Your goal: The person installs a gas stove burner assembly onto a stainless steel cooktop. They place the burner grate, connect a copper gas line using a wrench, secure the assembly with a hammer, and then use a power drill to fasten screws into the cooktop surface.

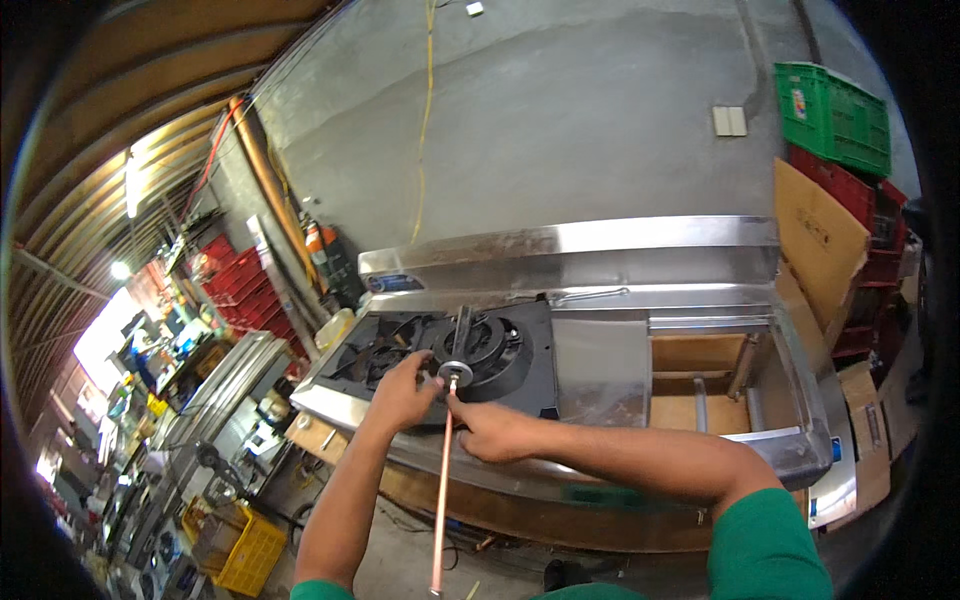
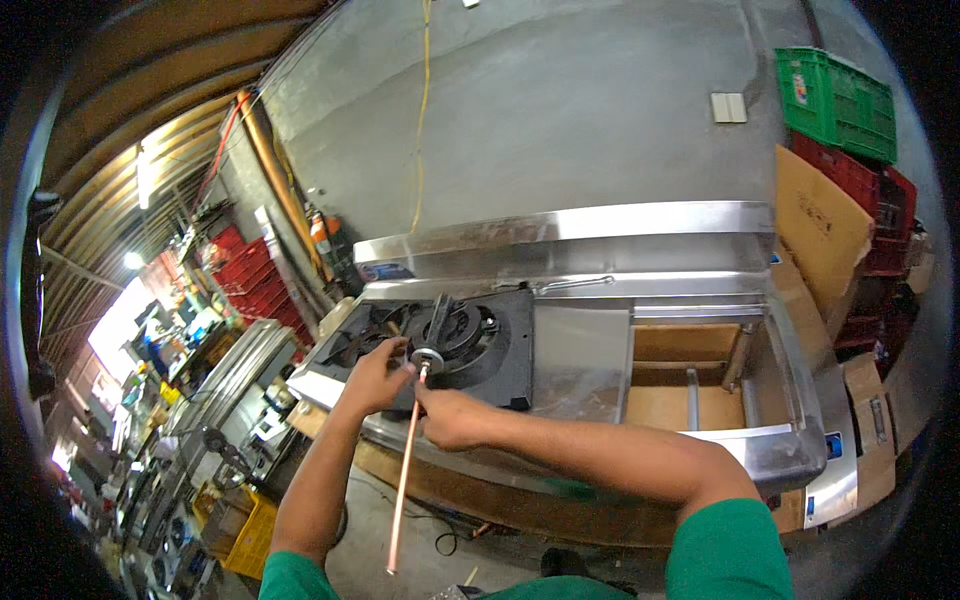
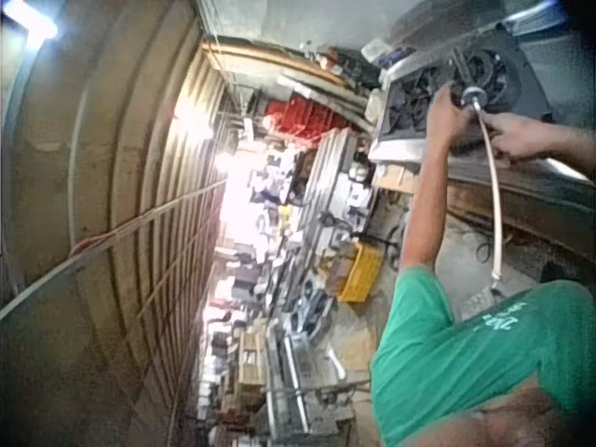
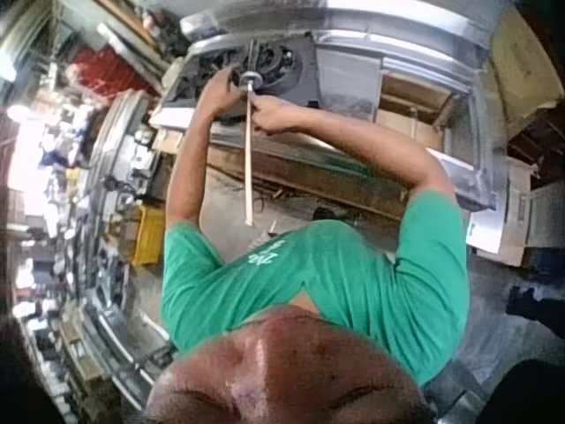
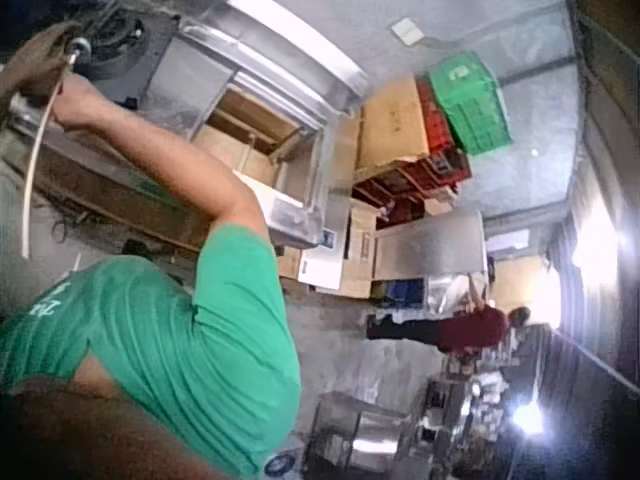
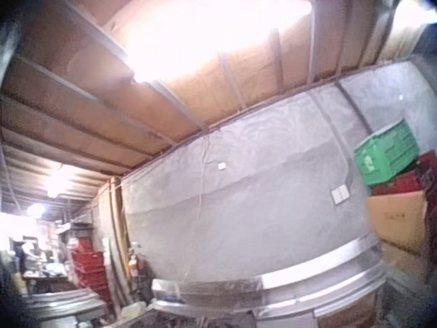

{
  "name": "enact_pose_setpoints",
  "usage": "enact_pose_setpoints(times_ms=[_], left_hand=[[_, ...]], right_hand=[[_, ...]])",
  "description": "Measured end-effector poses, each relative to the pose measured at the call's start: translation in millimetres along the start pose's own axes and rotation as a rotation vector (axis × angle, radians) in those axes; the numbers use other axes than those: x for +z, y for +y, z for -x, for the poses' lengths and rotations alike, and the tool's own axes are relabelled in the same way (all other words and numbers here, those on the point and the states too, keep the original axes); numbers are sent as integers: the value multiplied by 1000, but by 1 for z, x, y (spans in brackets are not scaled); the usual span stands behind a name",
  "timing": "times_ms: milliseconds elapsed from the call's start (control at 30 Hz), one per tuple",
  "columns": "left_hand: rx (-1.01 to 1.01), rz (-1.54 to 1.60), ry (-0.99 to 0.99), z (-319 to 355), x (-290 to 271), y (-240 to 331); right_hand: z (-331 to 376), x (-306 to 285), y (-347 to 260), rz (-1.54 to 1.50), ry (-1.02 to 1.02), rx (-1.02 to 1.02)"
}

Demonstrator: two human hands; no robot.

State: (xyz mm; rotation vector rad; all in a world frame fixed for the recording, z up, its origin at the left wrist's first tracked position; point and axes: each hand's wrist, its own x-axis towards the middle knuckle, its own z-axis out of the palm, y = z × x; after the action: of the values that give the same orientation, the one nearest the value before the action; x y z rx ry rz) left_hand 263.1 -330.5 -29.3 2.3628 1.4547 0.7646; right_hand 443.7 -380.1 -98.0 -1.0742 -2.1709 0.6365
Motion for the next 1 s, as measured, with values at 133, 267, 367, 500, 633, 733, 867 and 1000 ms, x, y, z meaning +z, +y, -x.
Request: enact_pose_setpoints(times_ms=[133, 267, 367, 500, 633, 733, 867, 1000], left_hand=[[-466, 466, -180, 39, -13, -18], [-419, 221, -125, 15, 7, 3], [-208, -73, 58, 28, 9, 0], [-194, -145, -94, 46, -17, -11], [-29, -314, -234, 57, -49, -25], [-59, -363, -201, 54, -57, -52], [-42, -290, -51, 40, -46, -66], [-14, -207, 5, 34, -41, -70]], right_hand=[[-40, -47, -23, 419, 175, -388], [-114, -81, 9, 784, 301, -686], [-151, -74, 2, 871, -412, -343], [-156, -73, 1, 820, -480, -447], [-132, -84, -23, 800, -558, -469], [-132, -87, -16, 645, -534, -534], [-134, -86, 6, 465, -486, -475], [-146, -74, 10, 347, -526, -465]])
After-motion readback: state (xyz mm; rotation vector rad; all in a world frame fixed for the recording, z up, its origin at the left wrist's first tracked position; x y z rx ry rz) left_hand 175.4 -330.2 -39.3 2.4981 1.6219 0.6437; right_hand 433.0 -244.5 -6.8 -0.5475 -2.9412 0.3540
